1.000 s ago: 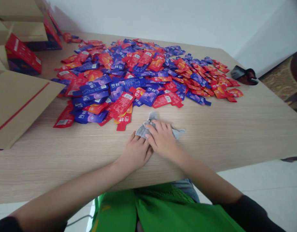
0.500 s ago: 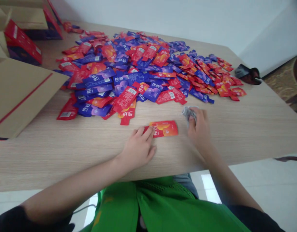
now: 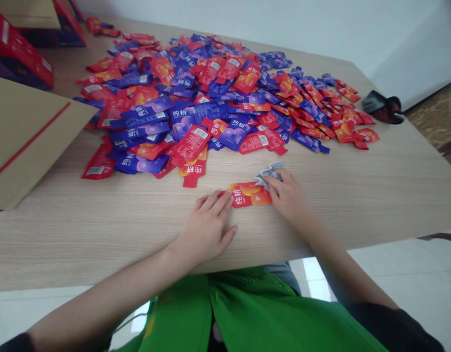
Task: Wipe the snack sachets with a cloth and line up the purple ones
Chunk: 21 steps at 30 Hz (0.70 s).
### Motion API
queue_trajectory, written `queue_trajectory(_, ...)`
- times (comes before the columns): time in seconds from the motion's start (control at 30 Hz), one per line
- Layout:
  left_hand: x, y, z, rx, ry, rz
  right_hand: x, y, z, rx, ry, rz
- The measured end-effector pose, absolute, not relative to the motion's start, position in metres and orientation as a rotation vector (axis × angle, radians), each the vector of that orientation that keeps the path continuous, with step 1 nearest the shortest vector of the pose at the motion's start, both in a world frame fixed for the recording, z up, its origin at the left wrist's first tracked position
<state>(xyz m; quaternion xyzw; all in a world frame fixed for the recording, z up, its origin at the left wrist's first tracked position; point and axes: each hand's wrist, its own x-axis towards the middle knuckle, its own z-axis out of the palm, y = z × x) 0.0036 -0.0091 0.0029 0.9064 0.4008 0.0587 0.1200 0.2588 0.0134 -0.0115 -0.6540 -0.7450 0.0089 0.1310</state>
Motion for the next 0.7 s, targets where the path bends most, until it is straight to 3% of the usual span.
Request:
queue_trajectory(0.17,0.002,-0.009,0.004,2.645,1.170,0.178,0.256,0.011,0.000,-1.740,-1.955,0.080)
queue_trajectory(0.33,0.004,-0.008,0.004,2.657,1.172,0.146,0.192,0.003,-0.003,-1.531,-2.290,0.141)
queue_trajectory(0.7,0.004,-0.005,0.005,2.660,1.181,0.158,0.269,0.003,-0.005,-1.831,-2.003,0.059)
